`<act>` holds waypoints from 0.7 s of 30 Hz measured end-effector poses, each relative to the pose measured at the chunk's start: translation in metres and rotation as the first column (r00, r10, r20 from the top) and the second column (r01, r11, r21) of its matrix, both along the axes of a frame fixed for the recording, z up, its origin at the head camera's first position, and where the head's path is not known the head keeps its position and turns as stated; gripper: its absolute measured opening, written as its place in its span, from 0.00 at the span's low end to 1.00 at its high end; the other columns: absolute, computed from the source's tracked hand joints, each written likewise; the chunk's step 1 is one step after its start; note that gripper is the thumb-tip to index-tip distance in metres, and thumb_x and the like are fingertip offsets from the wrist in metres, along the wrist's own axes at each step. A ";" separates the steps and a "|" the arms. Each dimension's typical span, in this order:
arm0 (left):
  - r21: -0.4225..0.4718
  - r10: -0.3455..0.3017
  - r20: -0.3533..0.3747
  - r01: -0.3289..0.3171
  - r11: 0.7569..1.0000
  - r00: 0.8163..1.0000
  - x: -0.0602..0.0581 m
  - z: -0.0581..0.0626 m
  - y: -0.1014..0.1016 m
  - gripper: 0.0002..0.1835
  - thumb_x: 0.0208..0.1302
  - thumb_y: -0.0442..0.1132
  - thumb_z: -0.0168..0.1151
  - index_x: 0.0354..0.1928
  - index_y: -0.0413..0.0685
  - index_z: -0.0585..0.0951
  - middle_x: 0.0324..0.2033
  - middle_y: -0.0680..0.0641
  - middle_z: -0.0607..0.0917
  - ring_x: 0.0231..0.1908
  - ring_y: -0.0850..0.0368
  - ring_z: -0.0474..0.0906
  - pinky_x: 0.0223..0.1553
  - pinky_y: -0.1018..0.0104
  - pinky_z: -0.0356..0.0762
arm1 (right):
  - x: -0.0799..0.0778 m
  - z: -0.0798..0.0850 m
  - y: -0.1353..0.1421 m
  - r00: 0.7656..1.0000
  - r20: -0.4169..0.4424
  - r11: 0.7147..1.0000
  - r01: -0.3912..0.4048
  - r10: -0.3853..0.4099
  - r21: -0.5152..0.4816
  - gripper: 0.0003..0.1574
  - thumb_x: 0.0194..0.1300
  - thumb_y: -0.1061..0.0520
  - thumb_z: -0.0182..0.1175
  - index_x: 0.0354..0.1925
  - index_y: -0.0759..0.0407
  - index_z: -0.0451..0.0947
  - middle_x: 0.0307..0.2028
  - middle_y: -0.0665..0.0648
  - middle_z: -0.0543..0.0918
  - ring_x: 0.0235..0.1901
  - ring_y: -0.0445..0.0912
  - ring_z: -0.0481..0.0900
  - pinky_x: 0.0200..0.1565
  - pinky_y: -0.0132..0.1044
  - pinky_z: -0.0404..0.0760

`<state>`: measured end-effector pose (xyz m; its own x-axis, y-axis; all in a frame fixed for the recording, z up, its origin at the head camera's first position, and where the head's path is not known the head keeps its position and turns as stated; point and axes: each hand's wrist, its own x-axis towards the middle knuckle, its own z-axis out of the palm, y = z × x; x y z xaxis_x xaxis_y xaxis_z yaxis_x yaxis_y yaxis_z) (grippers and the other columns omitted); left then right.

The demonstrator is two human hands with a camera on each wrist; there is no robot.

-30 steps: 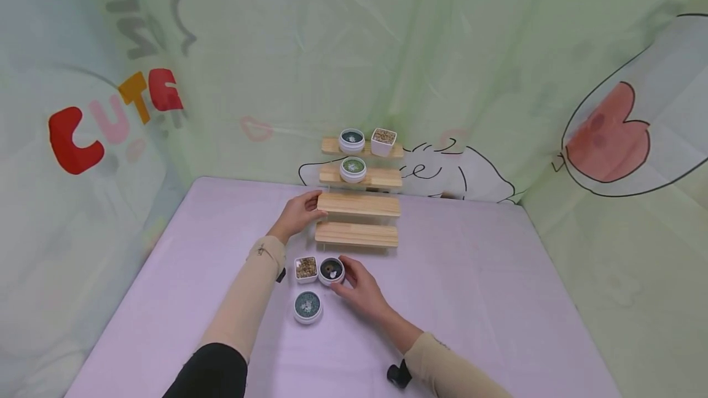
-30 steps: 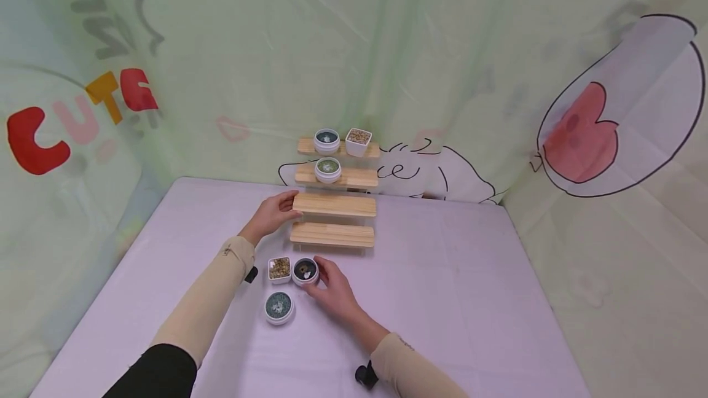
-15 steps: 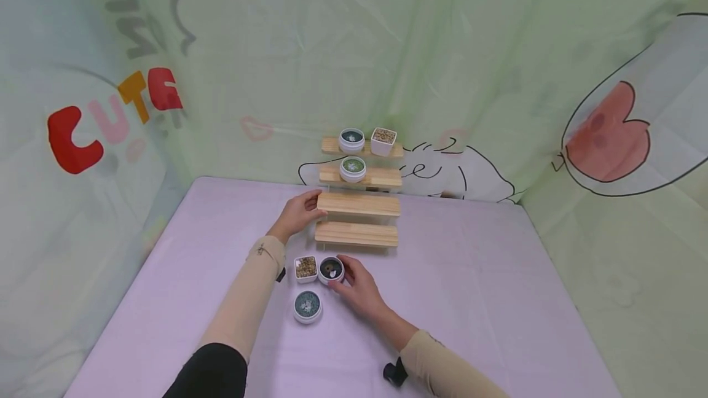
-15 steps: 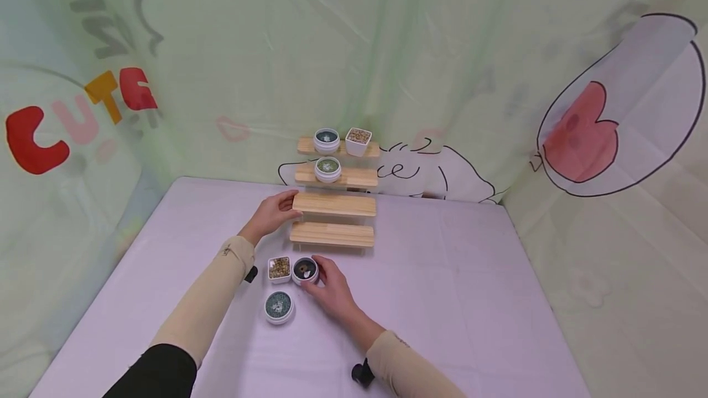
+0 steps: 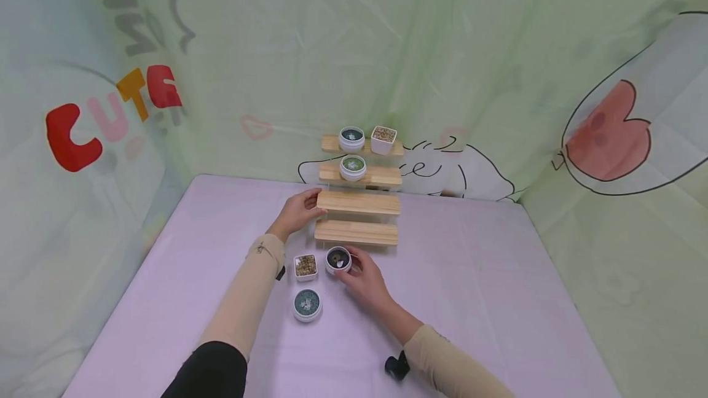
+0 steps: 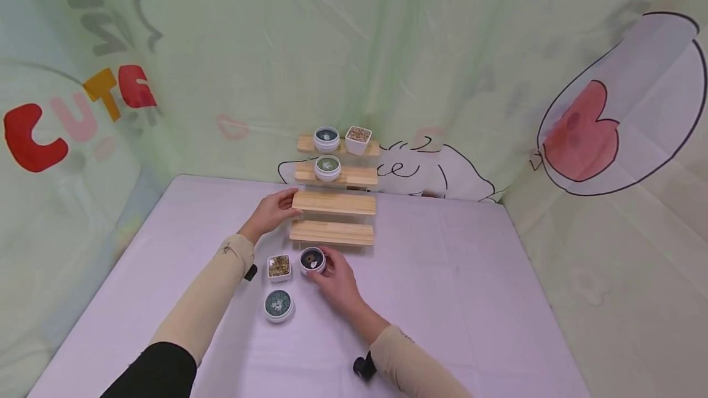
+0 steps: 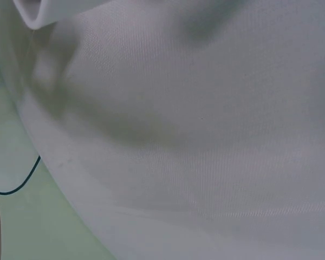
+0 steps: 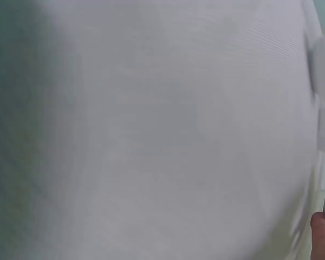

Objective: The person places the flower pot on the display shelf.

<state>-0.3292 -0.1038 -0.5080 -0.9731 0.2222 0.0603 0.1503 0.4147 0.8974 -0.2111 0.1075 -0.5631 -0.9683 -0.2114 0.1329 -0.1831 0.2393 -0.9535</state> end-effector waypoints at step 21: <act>0.007 0.002 0.036 -0.002 1.000 0.999 -0.002 -0.001 -0.002 0.38 0.62 0.38 0.70 0.71 0.36 0.64 0.66 0.35 0.70 0.64 0.45 0.71 0.64 0.63 0.72 | -0.001 0.072 0.017 0.991 0.121 0.998 0.059 -0.054 -0.037 0.38 0.59 0.68 0.67 0.66 0.70 0.65 0.63 0.68 0.70 0.63 0.62 0.69 0.63 0.54 0.74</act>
